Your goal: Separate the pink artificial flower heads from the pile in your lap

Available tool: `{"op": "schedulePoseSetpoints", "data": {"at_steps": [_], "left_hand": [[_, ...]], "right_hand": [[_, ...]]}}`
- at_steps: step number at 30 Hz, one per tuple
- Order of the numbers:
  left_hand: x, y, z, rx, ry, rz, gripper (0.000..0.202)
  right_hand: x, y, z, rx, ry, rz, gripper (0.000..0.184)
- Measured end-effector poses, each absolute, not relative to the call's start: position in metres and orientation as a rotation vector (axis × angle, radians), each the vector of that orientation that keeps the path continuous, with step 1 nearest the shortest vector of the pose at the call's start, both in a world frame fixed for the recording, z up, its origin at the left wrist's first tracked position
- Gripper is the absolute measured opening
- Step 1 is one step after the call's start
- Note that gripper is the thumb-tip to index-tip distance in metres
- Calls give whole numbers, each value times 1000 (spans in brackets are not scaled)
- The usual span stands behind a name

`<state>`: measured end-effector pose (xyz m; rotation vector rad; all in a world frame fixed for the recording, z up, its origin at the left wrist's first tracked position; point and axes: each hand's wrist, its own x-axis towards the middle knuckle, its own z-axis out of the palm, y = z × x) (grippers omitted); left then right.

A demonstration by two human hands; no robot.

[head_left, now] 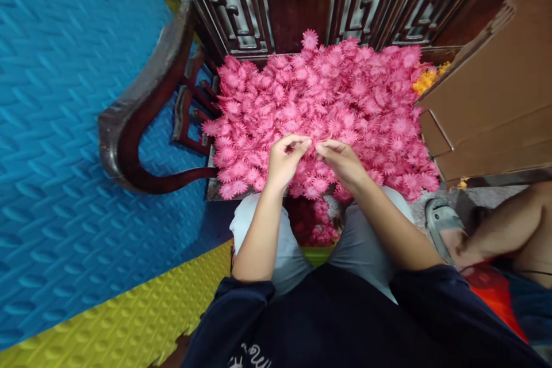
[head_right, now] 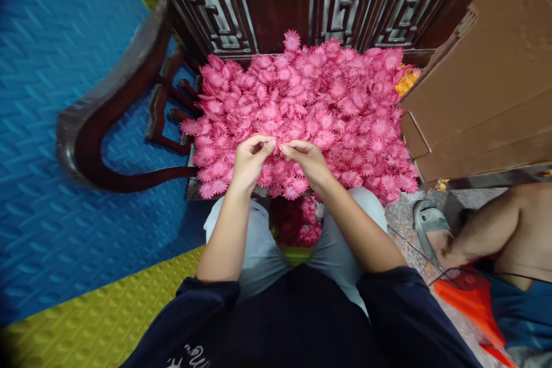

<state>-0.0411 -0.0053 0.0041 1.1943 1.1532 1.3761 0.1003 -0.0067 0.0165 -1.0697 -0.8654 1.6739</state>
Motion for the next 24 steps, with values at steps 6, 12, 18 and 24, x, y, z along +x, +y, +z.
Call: {"op": "schedulePoseSetpoints", "data": {"at_steps": [6, 12, 18, 24], "left_hand": [[-41, -5, 7, 1169, 1124, 1362, 27], [-35, -6, 9, 1065, 1129, 1439, 39], [-36, -2, 4, 930, 1192, 1650, 46], [-67, 9, 2, 408, 1456, 1955, 34]], "right_hand": [[103, -4, 19, -1047, -974, 1646, 32], [103, -5, 20, -965, -1049, 1595, 32], [103, -5, 21, -1008, -967, 1577, 41], [126, 9, 19, -1054, -718, 1407, 40]]}}
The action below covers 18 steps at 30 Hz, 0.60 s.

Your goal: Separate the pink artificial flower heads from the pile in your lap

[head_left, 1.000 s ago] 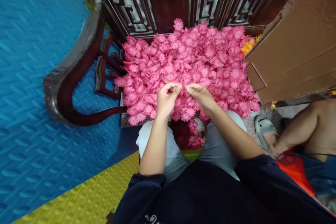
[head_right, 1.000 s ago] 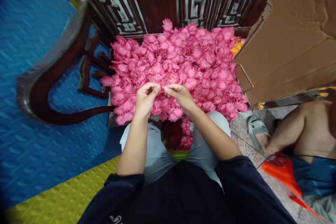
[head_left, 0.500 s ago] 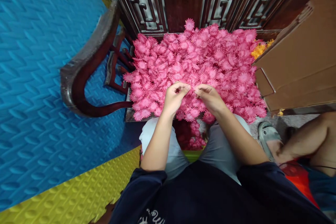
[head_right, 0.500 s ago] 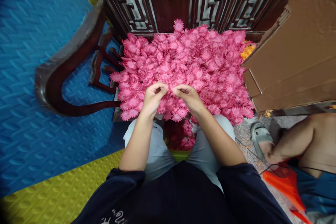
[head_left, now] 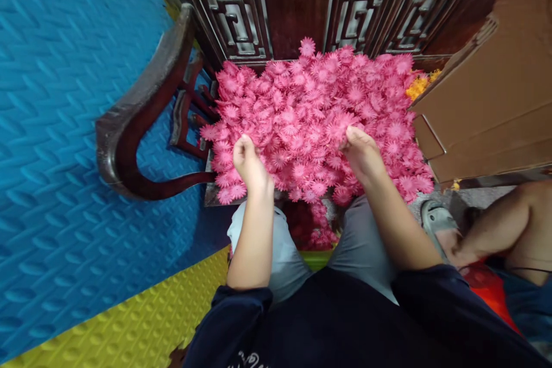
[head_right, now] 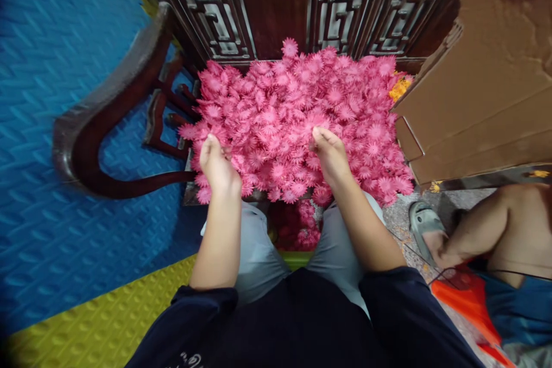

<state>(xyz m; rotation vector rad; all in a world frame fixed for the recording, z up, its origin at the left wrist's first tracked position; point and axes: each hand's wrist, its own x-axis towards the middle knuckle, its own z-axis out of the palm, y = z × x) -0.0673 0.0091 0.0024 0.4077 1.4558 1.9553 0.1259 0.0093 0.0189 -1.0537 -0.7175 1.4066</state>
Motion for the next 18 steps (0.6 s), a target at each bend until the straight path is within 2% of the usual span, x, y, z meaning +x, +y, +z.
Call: {"op": "schedulePoseSetpoints", "data": {"at_steps": [6, 11, 12, 14, 16, 18], "left_hand": [[-74, 3, 9, 349, 1459, 1999, 8], [-68, 5, -1, 278, 1447, 1770, 6], [-65, 7, -4, 267, 1503, 1703, 9], [-57, 9, -11, 355, 1716, 1621, 24], [-48, 10, -16, 675, 2011, 1496, 55], [-41, 11, -20, 1066, 2201, 1250, 83]], "right_hand": [[143, 21, 7, -1341, -779, 1211, 34], [168, 35, -7, -1531, -1107, 850, 34], [173, 39, -12, -1669, -1133, 713, 38], [180, 48, -23, -2006, -1130, 477, 64], [183, 59, -36, -2184, -1177, 450, 89], [179, 72, -49, -2234, -1310, 498, 103]]}}
